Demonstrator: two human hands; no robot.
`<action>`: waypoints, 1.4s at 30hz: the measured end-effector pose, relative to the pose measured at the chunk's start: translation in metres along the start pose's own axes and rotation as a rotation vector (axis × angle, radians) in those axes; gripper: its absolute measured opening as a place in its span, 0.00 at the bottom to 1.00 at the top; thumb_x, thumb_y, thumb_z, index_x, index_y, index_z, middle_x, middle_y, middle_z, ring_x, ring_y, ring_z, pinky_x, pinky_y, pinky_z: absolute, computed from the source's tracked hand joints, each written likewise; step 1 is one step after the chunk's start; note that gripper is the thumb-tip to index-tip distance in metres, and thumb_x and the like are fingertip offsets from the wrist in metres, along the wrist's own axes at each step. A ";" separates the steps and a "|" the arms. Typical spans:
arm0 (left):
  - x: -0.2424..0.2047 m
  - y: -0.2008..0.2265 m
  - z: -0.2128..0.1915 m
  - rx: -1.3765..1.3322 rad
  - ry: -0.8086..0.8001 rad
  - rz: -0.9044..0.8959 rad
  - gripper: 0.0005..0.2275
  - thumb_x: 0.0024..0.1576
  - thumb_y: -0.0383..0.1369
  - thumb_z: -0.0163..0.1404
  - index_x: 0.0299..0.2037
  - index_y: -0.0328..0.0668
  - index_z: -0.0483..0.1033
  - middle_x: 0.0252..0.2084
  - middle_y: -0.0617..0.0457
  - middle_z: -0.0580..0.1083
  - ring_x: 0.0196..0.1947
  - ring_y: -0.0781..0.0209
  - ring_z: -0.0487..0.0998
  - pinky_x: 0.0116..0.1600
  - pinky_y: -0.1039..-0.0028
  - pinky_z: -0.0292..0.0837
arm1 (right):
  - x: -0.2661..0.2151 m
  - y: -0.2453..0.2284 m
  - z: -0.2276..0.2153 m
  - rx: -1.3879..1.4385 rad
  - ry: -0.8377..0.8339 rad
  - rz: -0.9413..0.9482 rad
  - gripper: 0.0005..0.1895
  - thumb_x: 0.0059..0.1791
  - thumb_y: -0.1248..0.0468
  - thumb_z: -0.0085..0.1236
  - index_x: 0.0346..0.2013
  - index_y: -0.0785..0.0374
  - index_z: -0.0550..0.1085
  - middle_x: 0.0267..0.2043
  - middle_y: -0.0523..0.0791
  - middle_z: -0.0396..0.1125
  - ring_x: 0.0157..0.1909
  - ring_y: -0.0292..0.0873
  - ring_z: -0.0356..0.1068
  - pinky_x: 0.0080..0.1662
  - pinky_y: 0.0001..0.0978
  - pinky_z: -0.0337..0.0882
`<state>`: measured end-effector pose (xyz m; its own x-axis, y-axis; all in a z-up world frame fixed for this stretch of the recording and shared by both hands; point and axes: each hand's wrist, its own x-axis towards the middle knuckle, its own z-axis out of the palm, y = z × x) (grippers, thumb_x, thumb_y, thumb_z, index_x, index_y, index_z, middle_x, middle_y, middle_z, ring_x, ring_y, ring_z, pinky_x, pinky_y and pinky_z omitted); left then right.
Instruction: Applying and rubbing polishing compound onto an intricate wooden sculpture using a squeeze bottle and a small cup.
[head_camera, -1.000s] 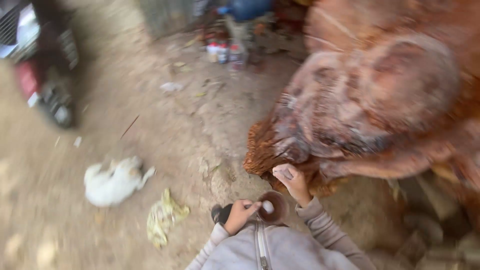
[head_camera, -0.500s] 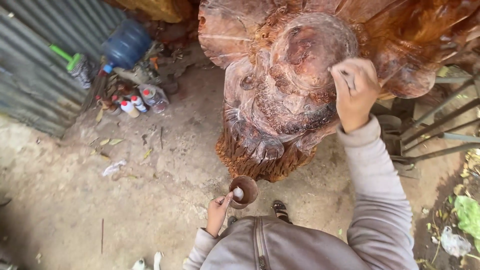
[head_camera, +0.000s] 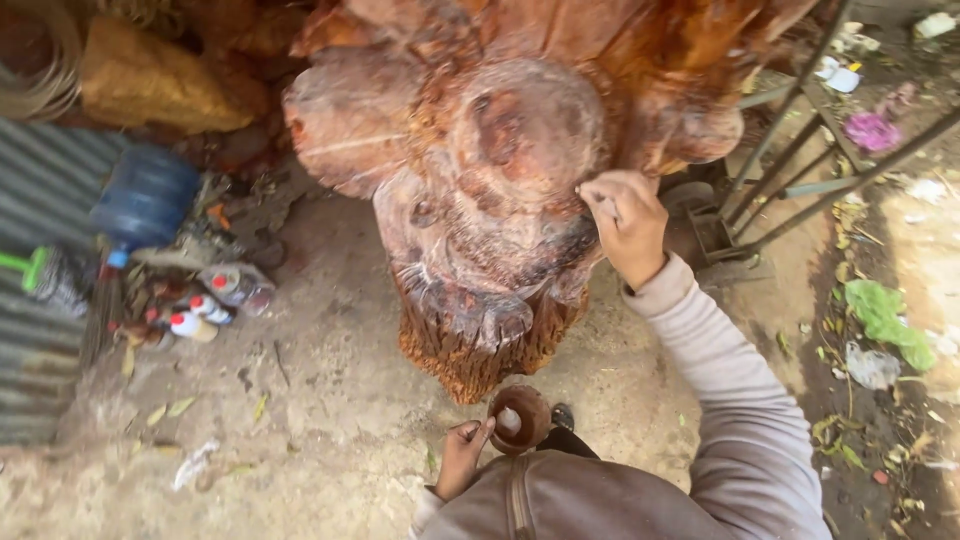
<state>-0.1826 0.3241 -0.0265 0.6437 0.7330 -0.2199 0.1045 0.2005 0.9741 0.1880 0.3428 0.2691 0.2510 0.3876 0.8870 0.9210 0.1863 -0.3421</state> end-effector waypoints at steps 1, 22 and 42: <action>0.003 0.006 0.002 -0.032 -0.024 -0.034 0.26 0.61 0.37 0.59 0.20 0.51 0.50 0.21 0.62 0.50 0.24 0.71 0.51 0.32 0.74 0.47 | -0.005 0.000 -0.012 -0.039 -0.059 -0.018 0.03 0.52 0.75 0.64 0.41 0.73 0.79 0.42 0.54 0.73 0.45 0.50 0.72 0.51 0.39 0.75; 0.232 0.486 0.103 0.456 -0.781 0.702 0.10 0.62 0.32 0.53 0.31 0.36 0.82 0.18 0.56 0.67 0.22 0.69 0.65 0.29 0.75 0.68 | 0.053 0.192 -0.078 -0.142 0.340 -0.021 0.10 0.54 0.71 0.51 0.43 0.69 0.81 0.36 0.55 0.72 0.41 0.59 0.72 0.47 0.50 0.71; 0.316 0.492 0.231 1.171 -1.857 0.209 0.21 0.67 0.45 0.40 0.54 0.36 0.79 0.30 0.51 0.78 0.21 0.68 0.67 0.32 0.72 0.72 | 0.007 0.174 -0.048 -0.077 0.320 0.239 0.21 0.57 0.65 0.51 0.65 0.65 0.69 0.65 0.56 0.64 0.68 0.60 0.62 0.67 0.55 0.59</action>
<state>0.2473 0.5038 0.3958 0.4163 -0.7257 -0.5478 -0.2236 -0.6657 0.7119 0.3641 0.3347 0.2312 0.5294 0.1089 0.8414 0.8422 0.0525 -0.5366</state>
